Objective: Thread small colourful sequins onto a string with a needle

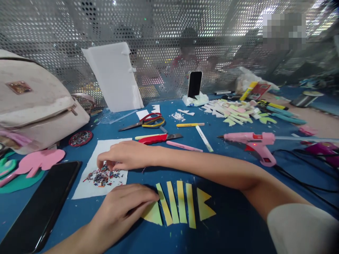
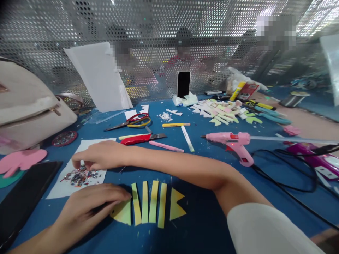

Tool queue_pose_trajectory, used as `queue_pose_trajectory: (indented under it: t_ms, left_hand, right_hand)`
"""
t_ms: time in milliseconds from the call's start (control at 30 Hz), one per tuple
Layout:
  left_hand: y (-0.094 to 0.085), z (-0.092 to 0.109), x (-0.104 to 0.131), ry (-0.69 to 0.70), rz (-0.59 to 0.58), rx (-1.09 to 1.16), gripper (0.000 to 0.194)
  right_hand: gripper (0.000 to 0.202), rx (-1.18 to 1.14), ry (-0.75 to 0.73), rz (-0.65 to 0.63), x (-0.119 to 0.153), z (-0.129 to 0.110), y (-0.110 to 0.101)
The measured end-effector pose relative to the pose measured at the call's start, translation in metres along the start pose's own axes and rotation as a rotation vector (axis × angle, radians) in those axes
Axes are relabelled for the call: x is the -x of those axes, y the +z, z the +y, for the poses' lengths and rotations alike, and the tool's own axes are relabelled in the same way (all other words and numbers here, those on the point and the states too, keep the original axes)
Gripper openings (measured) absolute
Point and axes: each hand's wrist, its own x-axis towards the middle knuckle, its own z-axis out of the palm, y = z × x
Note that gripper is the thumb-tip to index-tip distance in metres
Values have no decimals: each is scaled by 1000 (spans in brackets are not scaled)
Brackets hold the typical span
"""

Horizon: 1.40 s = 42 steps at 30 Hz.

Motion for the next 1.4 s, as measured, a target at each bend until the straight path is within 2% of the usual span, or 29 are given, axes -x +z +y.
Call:
queue_pose_trajectory:
  t_ms: [300, 533, 767, 1000, 1267, 1400]
  left_hand:
    - [-1, 0, -1, 17, 3, -42, 20]
    - [-4, 5, -6, 129, -18, -110, 21]
    - [-3, 4, -8, 111, -16, -88, 21]
    - [-3, 3, -5, 117, -34, -111, 21]
    - [-4, 4, -6, 127, -18, -133, 23]
    - [-4, 3, -7, 129, -13, -135, 24]
  right_hand:
    - [24, -4, -26, -22, 3, 2, -3]
    - [17, 29, -97, 6, 1, 2, 4]
    - [15, 48, -73, -35, 1, -1, 4]
    - [16, 81, -122, 4, 0, 4, 8]
    - [12, 238, -165, 26, -1, 4, 20]
    - [13, 313, -135, 35, -1, 1, 24]
